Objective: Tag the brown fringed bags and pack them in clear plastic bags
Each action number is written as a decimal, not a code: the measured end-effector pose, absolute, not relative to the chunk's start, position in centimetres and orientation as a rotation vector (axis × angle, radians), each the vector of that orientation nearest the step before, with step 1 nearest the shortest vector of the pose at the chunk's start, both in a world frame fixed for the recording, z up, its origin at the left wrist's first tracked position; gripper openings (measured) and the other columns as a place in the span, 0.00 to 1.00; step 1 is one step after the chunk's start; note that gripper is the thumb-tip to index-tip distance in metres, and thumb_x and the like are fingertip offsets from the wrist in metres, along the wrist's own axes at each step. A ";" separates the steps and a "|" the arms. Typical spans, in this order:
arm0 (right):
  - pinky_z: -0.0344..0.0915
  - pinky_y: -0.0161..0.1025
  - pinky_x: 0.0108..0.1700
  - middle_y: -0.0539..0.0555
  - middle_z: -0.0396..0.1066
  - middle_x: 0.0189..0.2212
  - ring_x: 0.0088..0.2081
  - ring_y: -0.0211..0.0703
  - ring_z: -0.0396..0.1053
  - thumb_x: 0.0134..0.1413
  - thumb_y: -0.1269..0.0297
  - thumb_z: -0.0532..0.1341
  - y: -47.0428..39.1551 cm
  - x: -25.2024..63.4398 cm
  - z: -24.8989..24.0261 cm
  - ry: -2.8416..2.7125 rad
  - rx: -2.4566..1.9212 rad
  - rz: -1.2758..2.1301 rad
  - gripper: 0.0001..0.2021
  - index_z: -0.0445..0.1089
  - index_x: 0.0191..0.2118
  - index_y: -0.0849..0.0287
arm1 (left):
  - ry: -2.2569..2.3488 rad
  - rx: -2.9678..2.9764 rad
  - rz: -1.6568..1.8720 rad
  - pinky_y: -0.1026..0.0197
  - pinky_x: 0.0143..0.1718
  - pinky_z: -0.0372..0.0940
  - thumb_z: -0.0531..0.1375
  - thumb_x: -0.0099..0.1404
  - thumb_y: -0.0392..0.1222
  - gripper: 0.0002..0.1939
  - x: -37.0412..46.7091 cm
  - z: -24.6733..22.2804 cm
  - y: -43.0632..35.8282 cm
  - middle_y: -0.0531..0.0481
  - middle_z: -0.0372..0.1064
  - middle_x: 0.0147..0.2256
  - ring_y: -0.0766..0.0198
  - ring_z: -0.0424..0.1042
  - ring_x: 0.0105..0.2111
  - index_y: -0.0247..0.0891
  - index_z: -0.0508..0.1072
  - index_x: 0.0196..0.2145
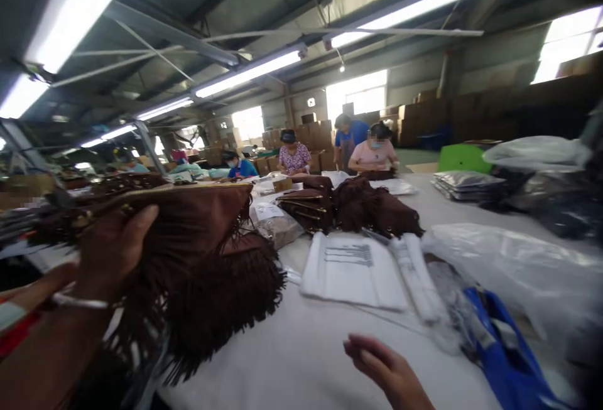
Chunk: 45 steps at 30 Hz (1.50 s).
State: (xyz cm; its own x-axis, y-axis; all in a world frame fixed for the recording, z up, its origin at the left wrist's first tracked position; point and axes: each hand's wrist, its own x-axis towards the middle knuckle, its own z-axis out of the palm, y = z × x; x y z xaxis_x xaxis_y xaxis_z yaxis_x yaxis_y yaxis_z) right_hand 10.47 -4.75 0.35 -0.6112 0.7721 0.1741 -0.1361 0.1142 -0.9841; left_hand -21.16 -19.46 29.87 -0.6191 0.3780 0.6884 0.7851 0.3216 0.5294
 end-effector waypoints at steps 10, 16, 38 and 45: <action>0.65 0.51 0.49 0.60 0.75 0.38 0.42 0.53 0.72 0.47 0.53 0.64 -2.2 12.9 -2.6 -0.794 -0.826 2.169 0.26 0.67 0.48 0.66 | -1.912 -3.298 -0.679 0.37 0.61 0.45 0.63 0.56 0.41 0.34 0.6 0.2 -13.5 0.42 0.52 0.61 0.43 0.49 0.61 0.43 0.59 0.60; 0.67 0.49 0.48 0.56 0.76 0.36 0.40 0.51 0.73 0.43 0.62 0.66 -2.0 15.0 -4.7 -0.877 -1.001 2.012 0.22 0.67 0.46 0.64 | -2.320 -3.178 -1.006 0.50 0.61 0.52 0.57 0.63 0.48 0.24 -2.4 -0.3 -12.2 0.51 0.59 0.58 0.53 0.58 0.59 0.51 0.63 0.57; 0.44 0.59 0.63 0.58 0.46 0.64 0.65 0.52 0.42 0.58 0.66 0.55 -9.2 13.0 -10.0 -2.846 -0.741 0.631 0.30 0.46 0.65 0.58 | -2.610 0.611 -3.591 0.56 0.48 0.67 0.46 0.70 0.48 0.19 -11.1 -7.9 -19.5 0.43 0.72 0.45 0.60 0.72 0.46 0.35 0.70 0.45; 0.57 0.44 0.59 0.56 0.66 0.53 0.58 0.43 0.58 0.62 0.67 0.51 -7.8 10.0 -4.8 -2.712 -0.430 0.831 0.18 0.61 0.57 0.56 | -3.564 -0.104 -2.841 0.54 0.46 0.66 0.55 0.64 0.52 0.20 -13.3 -5.4 -21.3 0.37 0.73 0.44 0.53 0.72 0.45 0.31 0.70 0.44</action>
State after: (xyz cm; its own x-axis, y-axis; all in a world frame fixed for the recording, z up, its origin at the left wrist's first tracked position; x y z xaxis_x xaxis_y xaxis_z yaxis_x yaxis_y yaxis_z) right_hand 9.95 -7.77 -4.77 -0.9191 0.3558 0.1692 0.1999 0.7912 -0.5780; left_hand -13.33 -21.28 -5.40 -0.1523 0.6365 -0.7561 -0.5952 0.5516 0.5843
